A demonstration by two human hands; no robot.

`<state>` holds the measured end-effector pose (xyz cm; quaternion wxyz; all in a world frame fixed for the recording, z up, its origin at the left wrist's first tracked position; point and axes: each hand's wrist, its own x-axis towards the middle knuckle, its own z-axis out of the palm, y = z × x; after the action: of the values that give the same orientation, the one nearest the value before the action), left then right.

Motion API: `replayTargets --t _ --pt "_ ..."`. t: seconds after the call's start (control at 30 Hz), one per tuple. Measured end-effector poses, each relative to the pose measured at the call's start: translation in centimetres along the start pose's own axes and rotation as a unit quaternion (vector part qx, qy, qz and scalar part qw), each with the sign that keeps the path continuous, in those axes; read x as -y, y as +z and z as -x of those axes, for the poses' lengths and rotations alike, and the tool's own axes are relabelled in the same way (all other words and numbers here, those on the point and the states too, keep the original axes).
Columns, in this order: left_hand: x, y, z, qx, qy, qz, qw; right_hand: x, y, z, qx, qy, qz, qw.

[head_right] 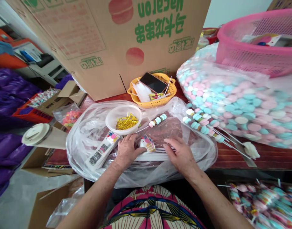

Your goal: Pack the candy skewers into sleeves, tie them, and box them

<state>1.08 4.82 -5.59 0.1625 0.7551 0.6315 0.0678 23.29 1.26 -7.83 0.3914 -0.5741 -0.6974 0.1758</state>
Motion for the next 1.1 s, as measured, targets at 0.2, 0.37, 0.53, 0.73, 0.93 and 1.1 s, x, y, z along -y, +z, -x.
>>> replayTargets --t 0.2,0.37,0.53,0.73,0.93,1.1 --pt "0.3 -0.3 -0.4 0.008 -0.011 0.02 1.0 -1.3 0.6 0.5 0.049 0.009 -0.011 0.999" --pt "0.3 -0.6 0.0 -0.045 0.077 0.057 0.994 -0.3 -0.3 -0.4 0.003 0.034 -0.027 0.999" --pt "0.6 0.1 -0.5 -0.019 0.0 0.0 1.0 1.1 0.6 -1.4 0.027 0.0 -0.037 0.999" --pt "1.3 0.1 0.0 -0.052 0.037 0.065 0.996 0.8 0.6 -0.4 0.006 0.046 -0.058 0.997" --pt "-0.9 -2.0 1.5 -0.053 0.227 0.18 0.956 3.8 -0.4 -1.8 0.112 0.076 -0.168 0.976" --pt "-1.6 -2.2 2.1 0.0 0.061 0.329 0.942 5.0 1.0 -1.8 0.105 0.13 -0.212 0.963"
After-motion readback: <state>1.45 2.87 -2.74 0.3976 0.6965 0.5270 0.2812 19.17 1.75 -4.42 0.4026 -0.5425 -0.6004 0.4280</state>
